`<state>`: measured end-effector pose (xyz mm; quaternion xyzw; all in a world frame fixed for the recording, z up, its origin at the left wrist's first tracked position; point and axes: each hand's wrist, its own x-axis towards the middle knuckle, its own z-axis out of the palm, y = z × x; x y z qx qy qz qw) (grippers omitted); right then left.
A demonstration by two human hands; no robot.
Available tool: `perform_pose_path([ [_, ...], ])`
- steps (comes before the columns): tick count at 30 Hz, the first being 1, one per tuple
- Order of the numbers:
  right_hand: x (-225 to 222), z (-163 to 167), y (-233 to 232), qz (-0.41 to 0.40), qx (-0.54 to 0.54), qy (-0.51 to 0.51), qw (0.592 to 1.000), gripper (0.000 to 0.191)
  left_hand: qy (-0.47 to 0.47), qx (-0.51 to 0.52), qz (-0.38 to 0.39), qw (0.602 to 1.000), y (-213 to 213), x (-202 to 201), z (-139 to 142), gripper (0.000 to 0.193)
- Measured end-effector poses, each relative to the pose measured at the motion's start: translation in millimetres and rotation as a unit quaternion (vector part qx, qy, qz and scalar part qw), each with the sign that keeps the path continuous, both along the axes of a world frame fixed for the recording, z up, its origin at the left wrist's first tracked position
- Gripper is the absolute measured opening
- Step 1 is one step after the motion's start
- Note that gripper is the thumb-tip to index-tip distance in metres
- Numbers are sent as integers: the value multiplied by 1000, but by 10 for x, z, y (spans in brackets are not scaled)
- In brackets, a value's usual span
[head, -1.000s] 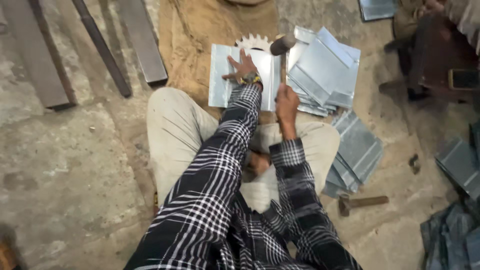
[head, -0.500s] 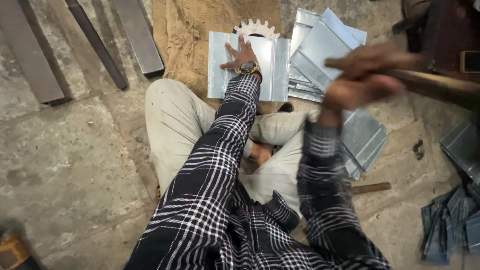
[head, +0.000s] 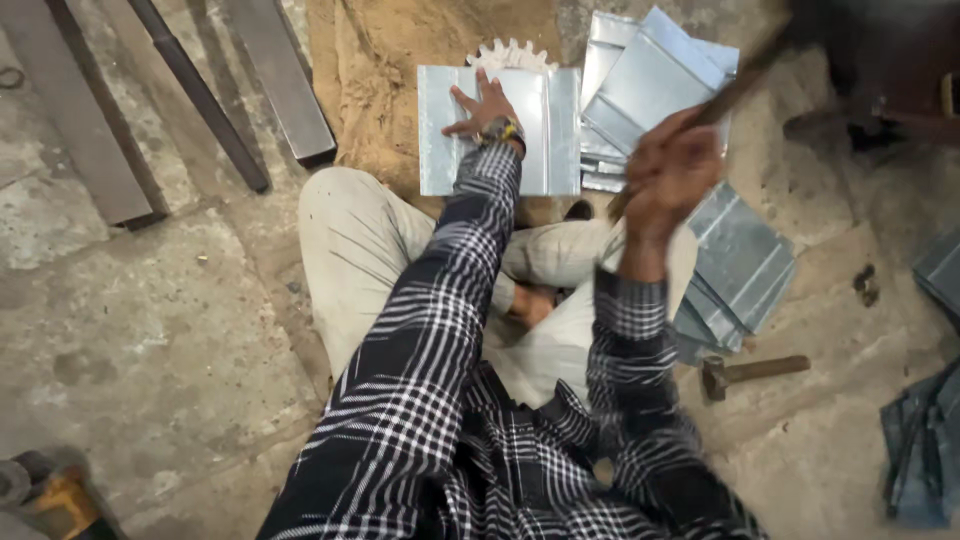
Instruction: The person uses a hammer to flatten or shape a metal sheet against a large gear-like object on the floor.
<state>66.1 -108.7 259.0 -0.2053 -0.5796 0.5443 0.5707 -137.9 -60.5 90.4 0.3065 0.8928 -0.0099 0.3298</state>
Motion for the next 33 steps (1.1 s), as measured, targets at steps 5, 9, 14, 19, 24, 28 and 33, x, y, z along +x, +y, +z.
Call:
perform_pose_path([
  [5,173,895,308,51,331,113,936,54,7,-19,-14,1000,43,-64,41,89],
  [9,-7,100,498,93,283,230,926,33,25,-10,-13,1000,8,-48,95,92],
  [14,-302,-1384,127,-124,30,-540,832,57,-4,38,32,999,-42,-18,87,65],
  [19,-14,-1284,79,-48,-129,-301,943,43,-1,44,15,999,-85,-28,113,59],
  [24,223,-303,73,-15,-54,-92,994,33,-61,16,-86,994,-246,91,230,96],
  [28,324,520,228,6,187,52,981,46,-2,9,-91,996,-284,186,45,95],
  [33,162,519,507,52,244,170,953,54,58,22,-72,995,-108,191,-286,75],
])
